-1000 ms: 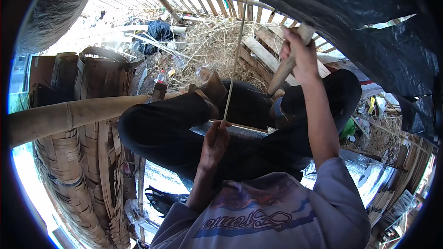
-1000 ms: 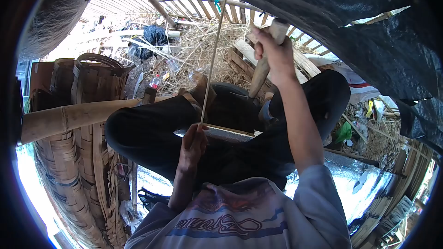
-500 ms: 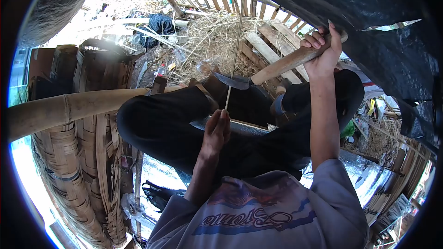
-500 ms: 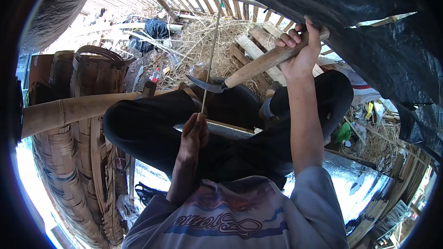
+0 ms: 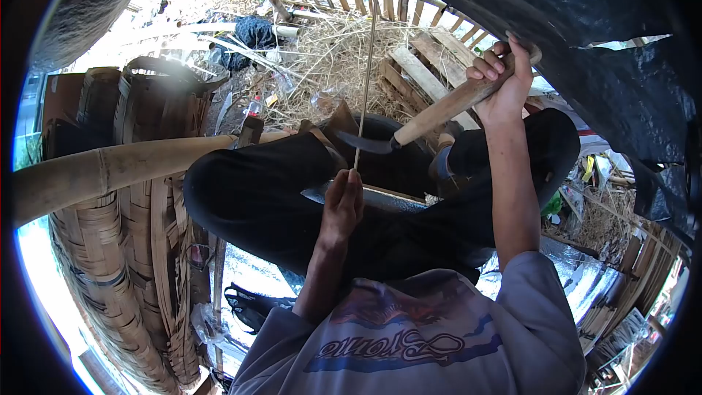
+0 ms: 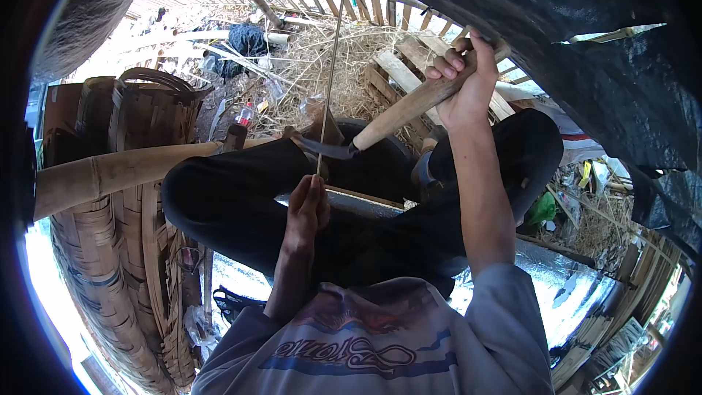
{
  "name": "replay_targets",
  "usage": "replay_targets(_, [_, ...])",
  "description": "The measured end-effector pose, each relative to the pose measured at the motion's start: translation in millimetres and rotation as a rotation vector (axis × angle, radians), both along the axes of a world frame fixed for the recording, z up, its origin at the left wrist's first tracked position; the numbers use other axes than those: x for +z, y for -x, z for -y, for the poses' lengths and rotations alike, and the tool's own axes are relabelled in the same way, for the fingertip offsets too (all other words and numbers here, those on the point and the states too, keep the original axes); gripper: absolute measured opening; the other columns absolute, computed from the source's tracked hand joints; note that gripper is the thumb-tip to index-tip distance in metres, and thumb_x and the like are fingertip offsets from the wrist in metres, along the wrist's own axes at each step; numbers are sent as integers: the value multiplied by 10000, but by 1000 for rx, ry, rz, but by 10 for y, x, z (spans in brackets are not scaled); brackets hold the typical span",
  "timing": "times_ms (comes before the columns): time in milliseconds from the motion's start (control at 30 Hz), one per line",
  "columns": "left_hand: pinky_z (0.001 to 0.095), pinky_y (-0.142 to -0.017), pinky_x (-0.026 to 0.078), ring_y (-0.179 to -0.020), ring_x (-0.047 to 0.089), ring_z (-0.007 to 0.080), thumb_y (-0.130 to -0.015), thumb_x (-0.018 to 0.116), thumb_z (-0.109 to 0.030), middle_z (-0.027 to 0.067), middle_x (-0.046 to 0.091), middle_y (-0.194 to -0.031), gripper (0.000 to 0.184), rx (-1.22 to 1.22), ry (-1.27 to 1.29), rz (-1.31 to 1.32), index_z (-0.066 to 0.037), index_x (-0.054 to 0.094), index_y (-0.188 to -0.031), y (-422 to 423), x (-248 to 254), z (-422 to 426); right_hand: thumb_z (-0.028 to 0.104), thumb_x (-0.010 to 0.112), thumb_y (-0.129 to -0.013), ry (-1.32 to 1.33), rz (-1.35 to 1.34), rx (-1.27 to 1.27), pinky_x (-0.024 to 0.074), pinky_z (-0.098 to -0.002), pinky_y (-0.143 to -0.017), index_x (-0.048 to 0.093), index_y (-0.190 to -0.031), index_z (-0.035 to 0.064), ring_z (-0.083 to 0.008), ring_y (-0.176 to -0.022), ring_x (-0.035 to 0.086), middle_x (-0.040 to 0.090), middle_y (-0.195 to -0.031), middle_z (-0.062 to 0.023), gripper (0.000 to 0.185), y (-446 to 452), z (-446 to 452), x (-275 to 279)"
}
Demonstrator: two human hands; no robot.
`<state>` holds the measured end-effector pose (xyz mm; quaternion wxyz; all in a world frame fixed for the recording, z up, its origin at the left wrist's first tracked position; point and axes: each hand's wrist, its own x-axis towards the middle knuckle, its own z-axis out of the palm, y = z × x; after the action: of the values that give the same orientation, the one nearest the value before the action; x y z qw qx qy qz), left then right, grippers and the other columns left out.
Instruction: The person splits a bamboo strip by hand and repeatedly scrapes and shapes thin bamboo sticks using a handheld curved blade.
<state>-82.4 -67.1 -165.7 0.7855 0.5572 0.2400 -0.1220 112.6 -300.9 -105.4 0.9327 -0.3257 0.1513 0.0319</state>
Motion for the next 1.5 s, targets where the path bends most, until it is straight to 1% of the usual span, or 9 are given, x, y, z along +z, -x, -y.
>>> replay_targets(367, [156, -403, 227, -462, 289, -17, -993, 437, -252, -92, 358, -606, 184, -30, 47, -87, -111, 487, -886, -3, 187, 25, 331, 579, -837, -53, 7, -102, 346, -256, -542, 457, -713, 133, -70, -481, 348, 326, -527, 58, 263, -80, 97, -76])
replay_targets(500, [171, -346, 206, -395, 277, -8, -994, 421, -298, -92, 360, -557, 205, -28, 15, -144, -138, 479, -880, -7, 142, 49, 334, 582, -835, 1, -35, 54, 352, -248, -543, 461, -713, 132, -62, -483, 353, 333, -530, 57, 265, 30, -20, -102])
replay_targets(800, [190, -343, 155, -388, 236, 2, -996, 410, -275, -76, 326, -563, 193, 14, 163, -100, -124, 471, -893, 10, 161, 6, 338, 576, -840, -52, -42, -43, 327, -246, -529, 455, -707, 124, -72, -477, 333, 321, -531, 55, 279, -13, 2, -106])
replay_targets(933, [192, -335, 151, -382, 226, 3, -999, 401, -265, -78, 318, -554, 188, 10, 28, -138, -120, 470, -902, -17, 189, 54, 340, 581, -834, 27, -50, 116, 341, -247, -540, 465, -716, 127, -68, -481, 344, 329, -530, 55, 270, 87, -76, -57])
replay_targets(1100, [179, -336, 185, -379, 268, -3, -987, 431, -294, -80, 378, -568, 193, 6, 95, -79, -118, 468, -917, 12, 141, 13, 351, 568, -842, -72, -55, -92, 342, -255, -538, 460, -723, 122, -77, -481, 344, 309, -532, 56, 280, -7, -14, -91])
replay_targets(1233, [181, -336, 185, -376, 266, 0, -986, 436, -293, -78, 379, -571, 188, -20, 78, -128, -118, 468, -925, 9, 134, 57, 348, 591, -828, -3, -41, 133, 348, -253, -552, 464, -728, 125, -69, -491, 354, 328, -541, 51, 275, 66, -37, -94])
replay_targets(1367, [190, -332, 160, -383, 224, 5, -993, 415, -260, -65, 327, -574, 189, 8, 84, -66, -89, 462, -932, 20, 138, 36, 354, 580, -830, -47, -14, -107, 344, -254, -548, 458, -738, 122, -76, -495, 353, 314, -540, 51, 278, -17, 0, -91])
replay_targets(1433, [189, -331, 159, -382, 221, 4, -992, 418, -256, -65, 327, -573, 183, 5, 83, -82, -88, 462, -934, 6, 126, 52, 337, 597, -821, -6, 8, 103, 345, -251, -553, 456, -734, 125, -69, -499, 356, 325, -541, 54, 269, 68, -20, -72])
replay_targets(1500, [178, -335, 185, -373, 267, 2, -987, 438, -286, -79, 361, -555, 187, -28, 86, -100, -113, 474, -927, 20, 120, 41, 334, 596, -820, -14, -6, 119, 345, -252, -554, 454, -733, 125, -69, -503, 357, 324, -538, 54, 267, 18, 9, -83])
